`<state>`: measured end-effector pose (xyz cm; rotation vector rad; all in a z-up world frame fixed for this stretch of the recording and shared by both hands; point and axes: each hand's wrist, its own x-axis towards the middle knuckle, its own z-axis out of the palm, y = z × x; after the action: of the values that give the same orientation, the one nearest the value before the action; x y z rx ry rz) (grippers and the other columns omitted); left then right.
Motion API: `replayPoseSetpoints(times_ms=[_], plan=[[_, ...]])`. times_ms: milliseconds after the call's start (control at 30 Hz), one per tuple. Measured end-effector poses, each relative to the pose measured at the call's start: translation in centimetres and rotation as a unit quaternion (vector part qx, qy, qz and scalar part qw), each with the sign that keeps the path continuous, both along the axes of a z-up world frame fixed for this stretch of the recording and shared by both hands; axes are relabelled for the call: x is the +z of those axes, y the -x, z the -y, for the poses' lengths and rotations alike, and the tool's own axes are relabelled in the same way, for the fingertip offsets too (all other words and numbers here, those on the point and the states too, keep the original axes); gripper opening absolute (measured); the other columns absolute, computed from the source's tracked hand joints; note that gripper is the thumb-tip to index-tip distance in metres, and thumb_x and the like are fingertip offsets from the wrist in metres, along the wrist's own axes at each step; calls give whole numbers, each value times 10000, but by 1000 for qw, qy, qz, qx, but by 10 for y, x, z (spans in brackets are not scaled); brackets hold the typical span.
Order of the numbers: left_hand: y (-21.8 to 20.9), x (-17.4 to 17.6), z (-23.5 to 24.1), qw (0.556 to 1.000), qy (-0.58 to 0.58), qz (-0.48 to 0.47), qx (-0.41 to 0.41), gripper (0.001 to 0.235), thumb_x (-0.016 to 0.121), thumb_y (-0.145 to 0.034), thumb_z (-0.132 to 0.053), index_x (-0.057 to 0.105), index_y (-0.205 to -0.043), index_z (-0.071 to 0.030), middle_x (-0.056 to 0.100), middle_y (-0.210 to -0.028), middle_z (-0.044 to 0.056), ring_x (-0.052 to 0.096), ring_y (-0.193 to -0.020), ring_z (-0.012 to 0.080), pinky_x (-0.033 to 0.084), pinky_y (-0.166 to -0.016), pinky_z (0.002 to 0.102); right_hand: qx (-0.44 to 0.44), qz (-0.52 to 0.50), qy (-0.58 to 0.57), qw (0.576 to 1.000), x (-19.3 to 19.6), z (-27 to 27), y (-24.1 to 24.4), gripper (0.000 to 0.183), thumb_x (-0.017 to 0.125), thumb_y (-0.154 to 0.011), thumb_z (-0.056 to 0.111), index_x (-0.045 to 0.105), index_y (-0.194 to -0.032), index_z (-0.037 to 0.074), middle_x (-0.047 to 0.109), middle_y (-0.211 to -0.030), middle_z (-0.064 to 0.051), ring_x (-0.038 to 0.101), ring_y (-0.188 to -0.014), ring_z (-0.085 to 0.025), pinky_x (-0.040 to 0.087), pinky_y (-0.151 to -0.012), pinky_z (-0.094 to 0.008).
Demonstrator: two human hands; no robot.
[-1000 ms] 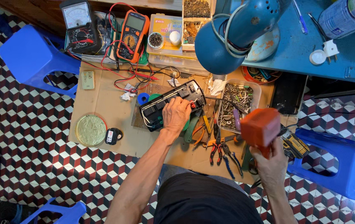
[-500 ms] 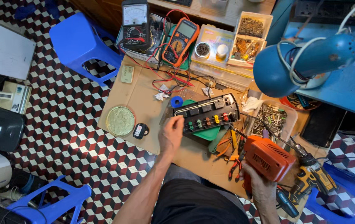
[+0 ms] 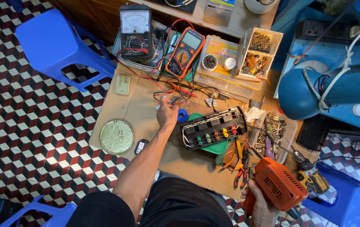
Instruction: The person works on an open electronic device on a cluttered workbench. They apply blue tape to a component, use a heat gun to warm a section, and manipulate internal wires with pliers and their hands.
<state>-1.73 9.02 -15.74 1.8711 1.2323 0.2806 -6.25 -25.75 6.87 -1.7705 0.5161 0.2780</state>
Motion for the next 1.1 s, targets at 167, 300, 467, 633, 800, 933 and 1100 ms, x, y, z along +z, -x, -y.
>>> replayPoseSetpoints(times_ms=[167,300,467,633,800,933,1100], plan=[[13,14,-15,987,-49,98,-121,202,713,-908,-150,731,-1089,-62,739,-911,166,726,-827,357,563,-725,430,-53,-31,9,998,1,-14,15,330,708,-884,62,611,-1180,-46,662,-826,-130,655,-637,-188,553,-527,-339],[27,45,-50,950,-108,130,-264,190,688,-920,-112,754,-1087,-50,732,-983,177,716,-865,371,569,-738,426,-40,-34,-3,999,-2,-28,15,303,711,-892,61,623,-1163,-43,656,-828,-135,656,-637,-188,546,-528,-337],[34,105,-69,913,-130,144,-359,208,664,-941,-82,745,-1128,-40,742,-1057,162,697,-964,333,561,-802,411,11,-13,-24,1000,-6,-35,6,285,703,-879,73,642,-1135,-37,675,-809,-122,669,-650,-183,584,-568,-319],[28,165,-51,860,-200,191,-429,236,714,-888,-164,773,-1107,-100,748,-1124,145,688,-1033,283,560,-847,384,28,-10,-26,999,-7,-31,-12,268,695,-880,100,648,-1117,-17,684,-795,-92,669,-647,-154,580,-560,-298],[5,171,19,847,-40,151,-508,222,743,-898,-267,789,-1096,-177,780,-954,76,743,-802,237,573,-686,350,43,-48,12,998,-11,-30,-27,250,716,-872,144,635,-1067,11,659,-698,-84,625,-546,-151,526,-479,-293],[-11,148,69,882,110,10,-458,300,724,-914,-272,694,-1177,-131,763,-849,103,751,-707,248,559,-600,373,95,7,13,995,-19,-27,-32,268,728,-856,184,633,-1073,60,663,-696,-24,621,-542,-96,520,-471,-236],[-7,134,98,866,25,81,-493,198,635,-996,-215,703,-1168,-143,757,-921,129,731,-737,310,536,-576,400,70,-107,36,991,-39,-17,-27,217,747,-883,196,703,-1006,23,631,-647,-45,540,-490,-105,419,-428,-270]])
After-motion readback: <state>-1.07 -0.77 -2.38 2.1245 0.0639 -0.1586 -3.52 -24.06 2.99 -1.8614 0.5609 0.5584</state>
